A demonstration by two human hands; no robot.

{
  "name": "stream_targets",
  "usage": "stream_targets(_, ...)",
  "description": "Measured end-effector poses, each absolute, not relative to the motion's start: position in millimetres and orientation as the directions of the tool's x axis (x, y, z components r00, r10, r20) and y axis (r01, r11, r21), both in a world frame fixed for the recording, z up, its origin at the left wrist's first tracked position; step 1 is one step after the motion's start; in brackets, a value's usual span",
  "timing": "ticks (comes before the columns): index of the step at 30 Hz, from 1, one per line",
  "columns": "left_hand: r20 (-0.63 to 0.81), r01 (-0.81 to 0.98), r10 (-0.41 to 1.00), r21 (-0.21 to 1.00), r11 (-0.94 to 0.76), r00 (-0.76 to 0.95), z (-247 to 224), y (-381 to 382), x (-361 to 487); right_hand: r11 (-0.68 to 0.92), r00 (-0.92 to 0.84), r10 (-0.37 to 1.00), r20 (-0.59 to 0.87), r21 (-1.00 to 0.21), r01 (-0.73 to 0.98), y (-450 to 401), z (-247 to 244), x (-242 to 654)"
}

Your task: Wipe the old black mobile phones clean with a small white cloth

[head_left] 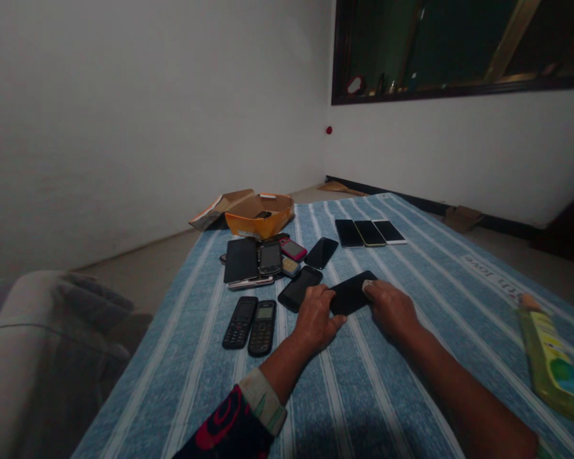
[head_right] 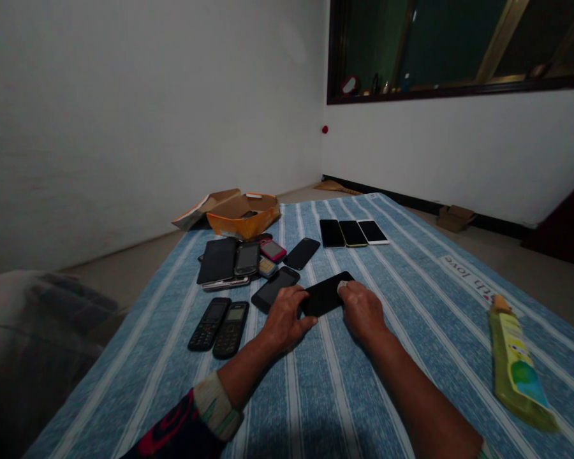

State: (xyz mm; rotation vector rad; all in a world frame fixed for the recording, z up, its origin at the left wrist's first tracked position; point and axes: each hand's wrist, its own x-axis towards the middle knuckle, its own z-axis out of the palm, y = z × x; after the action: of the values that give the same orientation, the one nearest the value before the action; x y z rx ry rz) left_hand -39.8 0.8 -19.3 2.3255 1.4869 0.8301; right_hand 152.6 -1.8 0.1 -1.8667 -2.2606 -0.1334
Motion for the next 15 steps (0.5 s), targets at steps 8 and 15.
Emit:
stream_targets(8,0.321,0.746,0.892,0.496,-0.444,0.318,-17,1,-39,0.245,-0.231,0.951,0.208,-0.046,0.968,-13,-3,143)
stream_targets(15,0.343,0.745,0.882,0.483,-0.46,0.322,-21,1,-39,0.422,-0.393,0.857,0.334,-0.015,0.907,-25,-17,119)
